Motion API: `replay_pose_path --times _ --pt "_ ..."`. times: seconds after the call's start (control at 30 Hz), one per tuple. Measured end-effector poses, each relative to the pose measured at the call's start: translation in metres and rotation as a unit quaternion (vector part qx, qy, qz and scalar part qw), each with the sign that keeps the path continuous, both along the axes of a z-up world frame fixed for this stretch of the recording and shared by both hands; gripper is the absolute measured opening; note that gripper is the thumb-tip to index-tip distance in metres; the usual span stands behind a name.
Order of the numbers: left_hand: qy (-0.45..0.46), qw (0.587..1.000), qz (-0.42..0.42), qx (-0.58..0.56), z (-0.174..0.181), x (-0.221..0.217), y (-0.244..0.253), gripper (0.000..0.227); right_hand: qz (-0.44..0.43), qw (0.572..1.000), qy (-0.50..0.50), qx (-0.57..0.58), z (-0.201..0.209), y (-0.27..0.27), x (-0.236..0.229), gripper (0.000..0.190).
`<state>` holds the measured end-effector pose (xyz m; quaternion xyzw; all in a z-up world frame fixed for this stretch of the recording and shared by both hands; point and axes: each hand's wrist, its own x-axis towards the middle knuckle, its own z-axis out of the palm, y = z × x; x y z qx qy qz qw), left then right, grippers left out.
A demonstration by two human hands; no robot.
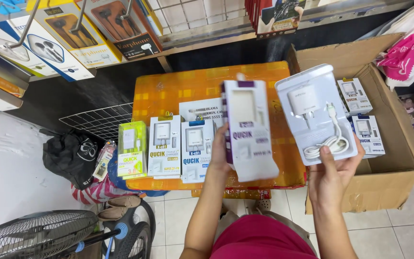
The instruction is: Unbox and inspect several phone chargers from a delivery box.
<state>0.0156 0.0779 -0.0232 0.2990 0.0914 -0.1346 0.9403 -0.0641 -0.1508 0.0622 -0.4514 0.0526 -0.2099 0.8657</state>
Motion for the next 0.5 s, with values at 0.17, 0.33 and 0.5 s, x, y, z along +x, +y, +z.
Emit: replay_pose_path --times 0.17,0.33,0.5 --pt "0.003 0.998 -0.06 -0.017 -0.022 -0.012 -0.027 0.05 -0.016 0.999 -0.046 -0.012 -0.007 0.018 -0.005 0.061" --pt "0.045 0.996 -0.067 0.024 -0.022 -0.013 -0.043 0.056 -0.007 1.0 -0.016 -0.008 -0.014 0.031 -0.001 0.06" --pt "0.032 0.997 -0.055 0.05 -0.027 -0.011 -0.045 0.058 -0.013 0.998 0.045 -0.051 -0.024 0.04 0.003 0.044"
